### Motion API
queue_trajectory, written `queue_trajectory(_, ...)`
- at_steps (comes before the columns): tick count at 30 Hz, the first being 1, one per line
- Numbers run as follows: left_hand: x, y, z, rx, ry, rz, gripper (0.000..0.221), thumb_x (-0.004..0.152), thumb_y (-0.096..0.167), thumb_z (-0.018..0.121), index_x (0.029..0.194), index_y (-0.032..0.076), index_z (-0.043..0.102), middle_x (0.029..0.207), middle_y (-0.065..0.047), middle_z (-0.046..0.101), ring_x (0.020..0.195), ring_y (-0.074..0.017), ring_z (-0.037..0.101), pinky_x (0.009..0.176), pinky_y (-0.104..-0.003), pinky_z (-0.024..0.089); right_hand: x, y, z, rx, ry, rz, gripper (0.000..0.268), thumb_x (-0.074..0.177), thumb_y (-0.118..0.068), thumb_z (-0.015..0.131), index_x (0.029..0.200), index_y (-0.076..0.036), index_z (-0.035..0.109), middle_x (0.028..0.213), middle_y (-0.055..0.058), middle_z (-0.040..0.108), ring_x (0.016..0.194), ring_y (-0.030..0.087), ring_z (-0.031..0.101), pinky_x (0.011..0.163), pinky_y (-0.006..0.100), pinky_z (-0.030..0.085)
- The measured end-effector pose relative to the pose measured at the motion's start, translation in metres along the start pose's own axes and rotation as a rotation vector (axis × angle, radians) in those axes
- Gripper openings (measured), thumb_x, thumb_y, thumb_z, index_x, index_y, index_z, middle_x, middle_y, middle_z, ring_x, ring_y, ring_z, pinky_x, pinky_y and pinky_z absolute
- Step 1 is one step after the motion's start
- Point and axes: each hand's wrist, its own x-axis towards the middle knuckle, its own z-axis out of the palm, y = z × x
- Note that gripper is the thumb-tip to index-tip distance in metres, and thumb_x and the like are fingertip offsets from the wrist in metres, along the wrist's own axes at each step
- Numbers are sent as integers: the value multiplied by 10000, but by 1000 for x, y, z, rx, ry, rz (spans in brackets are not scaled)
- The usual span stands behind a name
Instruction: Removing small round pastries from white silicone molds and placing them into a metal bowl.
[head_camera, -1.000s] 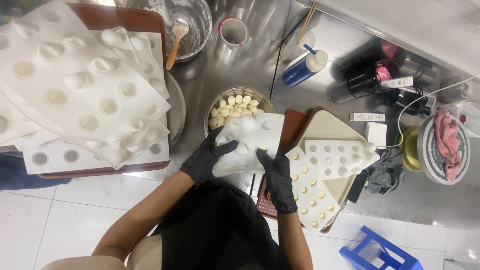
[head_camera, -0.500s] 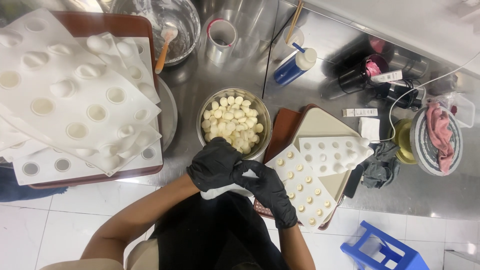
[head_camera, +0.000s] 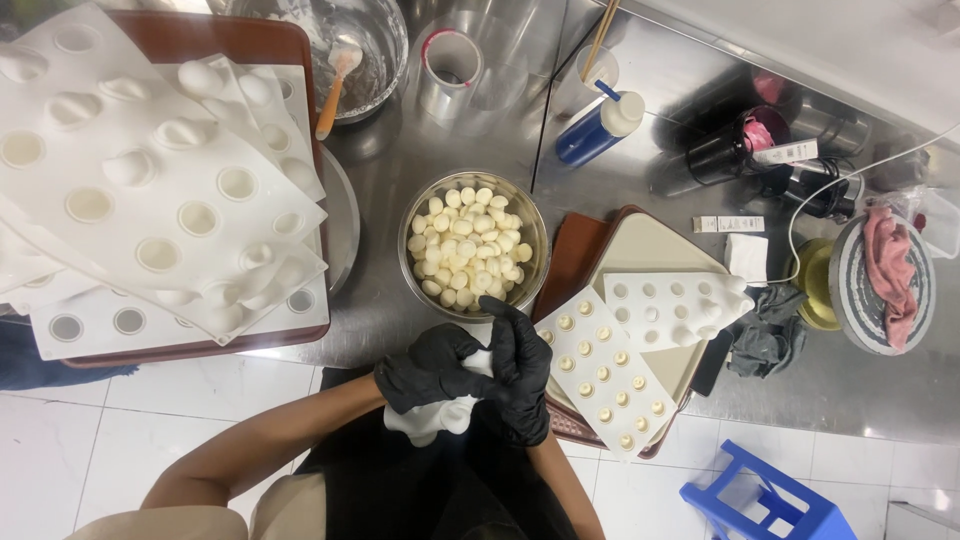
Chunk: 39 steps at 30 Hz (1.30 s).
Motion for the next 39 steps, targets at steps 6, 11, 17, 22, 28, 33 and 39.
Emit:
queue_trajectory(6, 10, 33, -1, -252, 98, -166, 344, 922, 247, 727, 1178, 23, 678, 1097, -125, 711, 1012, -187, 659, 899, -337, 512, 16, 20, 6, -9, 10, 6, 316, 1052, -107, 481, 1247, -31, 718, 722, -45, 546, 674, 70, 516, 640, 240, 439)
queue_trajectory(11, 17, 9, -15, -407, 169, -199, 445, 969, 237, 680, 1354, 24, 616, 1302, -145, 687, 1202, -196, 621, 1039, -338, 482, 41, 29, 9, 54, -24, -111, 427, 848, 90, 563, 1245, -13, 679, 1121, 60, 673, 1038, 153, 589, 916, 280, 472)
queue_trajectory(17, 37, 8, -39, -482, 342, -624, 485, 1065, 421, 473, 1435, 132, 595, 1369, -156, 671, 1232, -262, 619, 1060, -352, 473, 32, -21, 14, -343, 46, -350, 349, 992, 6, 638, 1337, -44, 657, 1277, 121, 667, 1163, 252, 673, 968, 345, 553)
queue_trajectory(22, 31, -23, -50, 343, 54, -608, 578, 1063, 466, 228, 1611, 314, 333, 1380, -125, 603, 1159, -279, 626, 1012, -344, 463, 27, -25, 17, -497, -117, -233, 604, 892, -176, 798, 1438, -53, 569, 1252, 117, 645, 855, 174, 725, 729, 307, 591)
queue_trajectory(28, 26, -34, -57, 286, 65, -623, 480, 1036, 511, 313, 1402, 222, 429, 1215, -125, 621, 1043, -267, 623, 948, -347, 477, 31, -26, 14, -506, -261, -237, 590, 901, -182, 789, 1421, -35, 552, 1250, 157, 611, 894, 210, 715, 715, 314, 595)
queue_trajectory(33, 38, -7, -66, 223, 91, -627, 480, 1009, 556, 398, 1193, 132, 525, 1049, -125, 639, 928, -256, 620, 885, -351, 490, 39, -1, 15, -427, -184, -227, 345, 946, -158, 774, 1261, -93, 651, 1123, 108, 691, 933, 213, 715, 783, 323, 585)
queue_trajectory(39, 47, 24, -72, 138, 126, -645, 606, 977, 612, 499, 941, 25, 642, 851, -124, 662, 789, -241, 617, 808, -355, 507, 83, 40, -9, 93, -136, -14, 536, 964, -102, 704, 1463, -90, 508, 1372, 88, 586, 1169, 224, 556, 930, 348, 504)
